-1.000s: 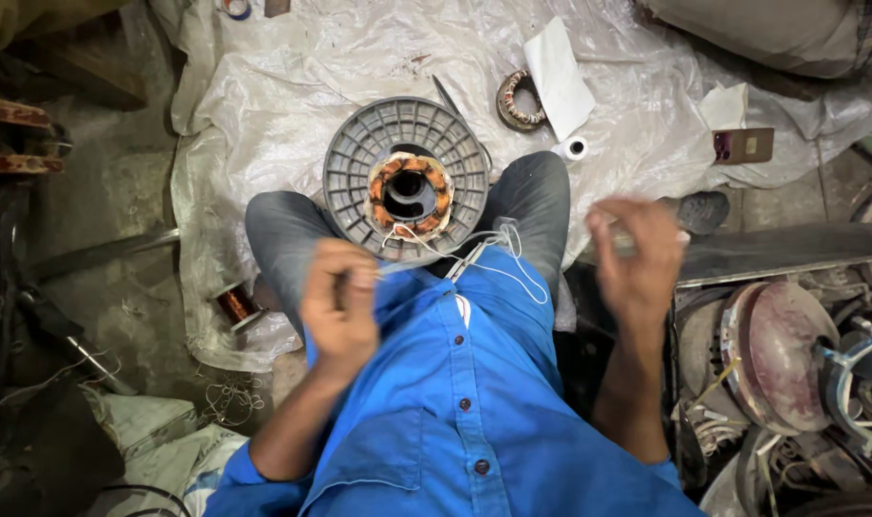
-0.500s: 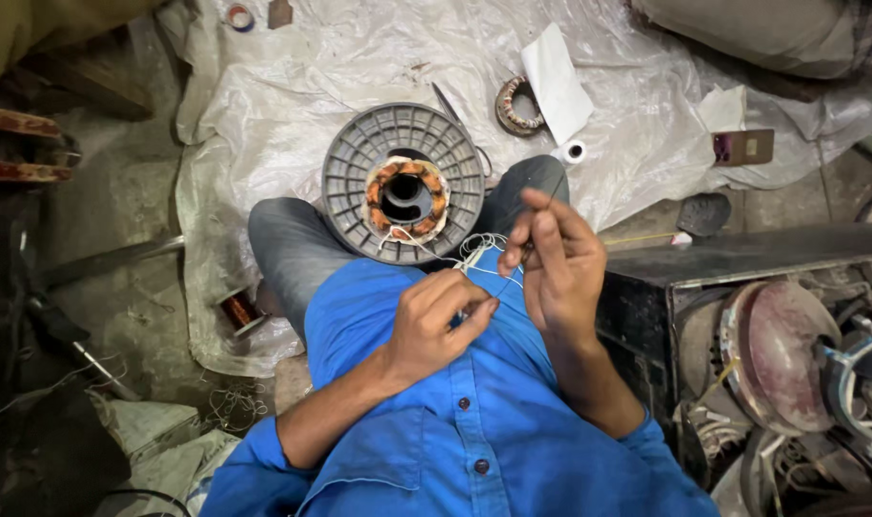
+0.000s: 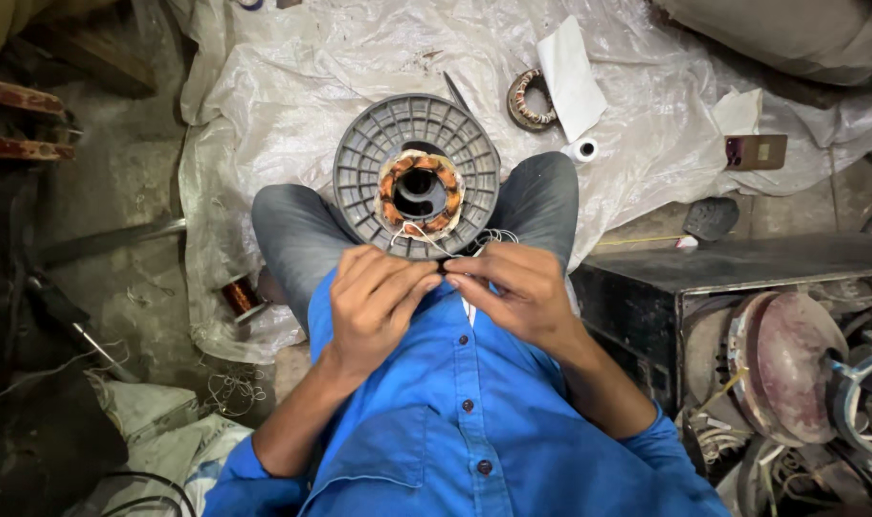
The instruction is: The person sits cross-legged on the floor and winds white string around the slots of a motor stator. They repeatedly pull the string through the slots and tie it to secure the copper windings.
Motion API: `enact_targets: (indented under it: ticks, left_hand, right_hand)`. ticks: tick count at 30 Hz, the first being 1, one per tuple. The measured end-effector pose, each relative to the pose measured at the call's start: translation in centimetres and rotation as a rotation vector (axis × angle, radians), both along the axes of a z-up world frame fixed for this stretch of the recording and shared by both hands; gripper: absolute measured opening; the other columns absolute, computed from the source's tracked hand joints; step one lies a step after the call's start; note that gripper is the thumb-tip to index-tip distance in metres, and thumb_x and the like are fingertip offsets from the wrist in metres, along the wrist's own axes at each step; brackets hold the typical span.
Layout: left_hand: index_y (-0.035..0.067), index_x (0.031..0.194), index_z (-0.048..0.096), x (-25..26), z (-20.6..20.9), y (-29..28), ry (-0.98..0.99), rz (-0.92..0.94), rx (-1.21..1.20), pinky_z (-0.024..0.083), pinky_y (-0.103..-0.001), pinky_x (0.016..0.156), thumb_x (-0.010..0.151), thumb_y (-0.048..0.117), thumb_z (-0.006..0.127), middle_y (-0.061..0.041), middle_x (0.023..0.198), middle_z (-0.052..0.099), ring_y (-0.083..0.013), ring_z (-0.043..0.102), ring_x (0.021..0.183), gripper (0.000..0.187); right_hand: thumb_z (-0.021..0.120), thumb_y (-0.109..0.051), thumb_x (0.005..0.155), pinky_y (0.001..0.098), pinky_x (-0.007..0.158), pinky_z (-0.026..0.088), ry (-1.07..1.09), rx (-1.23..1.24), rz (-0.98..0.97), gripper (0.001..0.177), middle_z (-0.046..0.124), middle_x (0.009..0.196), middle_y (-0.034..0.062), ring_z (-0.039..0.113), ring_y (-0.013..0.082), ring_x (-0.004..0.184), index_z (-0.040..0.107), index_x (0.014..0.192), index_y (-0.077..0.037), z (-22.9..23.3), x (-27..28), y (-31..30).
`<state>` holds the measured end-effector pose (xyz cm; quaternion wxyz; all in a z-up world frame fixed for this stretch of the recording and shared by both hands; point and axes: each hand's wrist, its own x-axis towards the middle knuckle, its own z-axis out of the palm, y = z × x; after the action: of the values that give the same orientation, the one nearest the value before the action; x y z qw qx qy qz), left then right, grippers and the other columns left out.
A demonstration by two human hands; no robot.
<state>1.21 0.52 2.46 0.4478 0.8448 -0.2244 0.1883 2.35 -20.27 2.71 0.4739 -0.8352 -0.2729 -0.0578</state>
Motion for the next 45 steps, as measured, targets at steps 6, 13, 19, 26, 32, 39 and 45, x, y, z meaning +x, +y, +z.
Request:
enact_targets:
  ticks: [6, 13, 19, 26, 32, 39, 45]
  left_hand:
    - [0.002, 0.094, 0.073, -0.3, -1.5, -0.1, 0.052, -0.011, -0.097, 0.050, -0.036, 0.072, 0.084, 0.005, 0.083, -0.007, 0.087, 0.071, -0.0246, 0.066, 0.078, 0.014]
    - [-0.001, 0.093, 0.071, -1.2, -3.7, -0.5, 0.313, 0.096, -0.373, 0.053, -0.029, 0.066, 0.097, 0.004, 0.069, -0.009, 0.082, 0.069, -0.0173, 0.068, 0.073, 0.006]
    - [-0.003, 0.095, 0.071, -1.1, -5.6, -1.1, 0.850, -0.142, -0.961, 0.053, -0.028, 0.071, 0.103, 0.009, 0.065, -0.012, 0.083, 0.068, -0.0173, 0.063, 0.073, 0.016]
    - [0.010, 0.108, 0.073, 1.9, -2.3, 1.5, -0.062, 0.066, -0.021, 0.050, -0.043, 0.094, 0.083, 0.020, 0.083, -0.007, 0.112, 0.067, -0.0289, 0.059, 0.107, 0.029]
    - [0.015, 0.116, 0.075, 5.9, -1.6, 5.3, 0.014, -0.038, 0.177, 0.037, -0.053, 0.109, 0.068, 0.028, 0.087, -0.018, 0.142, 0.052, -0.0392, 0.039, 0.136, 0.051]
    - [0.013, 0.109, 0.074, 5.5, -3.2, 4.1, 0.026, -0.138, 0.100, 0.047, -0.047, 0.107, 0.076, 0.017, 0.085, -0.010, 0.129, 0.063, -0.0336, 0.056, 0.128, 0.035]
    - [0.008, 0.107, 0.073, 4.2, -4.6, 3.3, 0.034, -0.101, 0.050, 0.049, -0.045, 0.104, 0.078, 0.016, 0.086, -0.007, 0.120, 0.068, -0.0329, 0.058, 0.121, 0.033]
  right_hand:
    - [0.083, -0.003, 0.084, 0.0288, 0.055, 0.045, 0.058, 0.089, -0.078, 0.016, 0.067, 0.081, 0.0092, 0.060, 0.0156, 0.062, 0.073, 0.096, -0.001, -0.5, 0.3, 0.1]
    - [0.078, 0.002, 0.089, 0.0334, 0.080, 0.060, 0.026, 0.277, 0.021, 0.014, 0.074, 0.101, 0.0158, 0.075, 0.0266, 0.091, 0.067, 0.098, 0.001, -1.3, 1.4, 0.6]
    - [0.074, 0.005, 0.092, 0.0328, 0.074, 0.063, 0.260, 0.617, 0.065, 0.010, 0.074, 0.107, 0.0205, 0.075, 0.0219, 0.084, 0.066, 0.098, 0.004, -3.3, 1.0, 0.3]
    - [0.068, 0.008, 0.096, 0.0314, 0.074, 0.063, 0.331, 0.728, -0.147, 0.008, 0.074, 0.108, 0.0243, 0.072, 0.0178, 0.083, 0.061, 0.100, 0.003, -5.9, 0.6, 0.0]
    - [0.066, 0.009, 0.095, 0.0304, 0.072, 0.061, 0.408, 0.781, -0.145, 0.007, 0.073, 0.107, 0.0243, 0.071, 0.0165, 0.079, 0.063, 0.099, 0.004, -7.2, 1.2, -0.2]
    - [0.068, 0.006, 0.095, 0.0279, 0.072, 0.059, 0.380, 0.747, -0.184, 0.006, 0.075, 0.107, 0.0214, 0.070, 0.0147, 0.079, 0.065, 0.100, 0.004, -6.9, 2.8, 0.1]
    - [0.069, 0.004, 0.098, 0.0270, 0.083, 0.059, 0.297, 0.496, -0.221, 0.006, 0.075, 0.109, 0.0185, 0.071, 0.0139, 0.093, 0.064, 0.102, 0.003, -5.5, 3.1, 0.2]
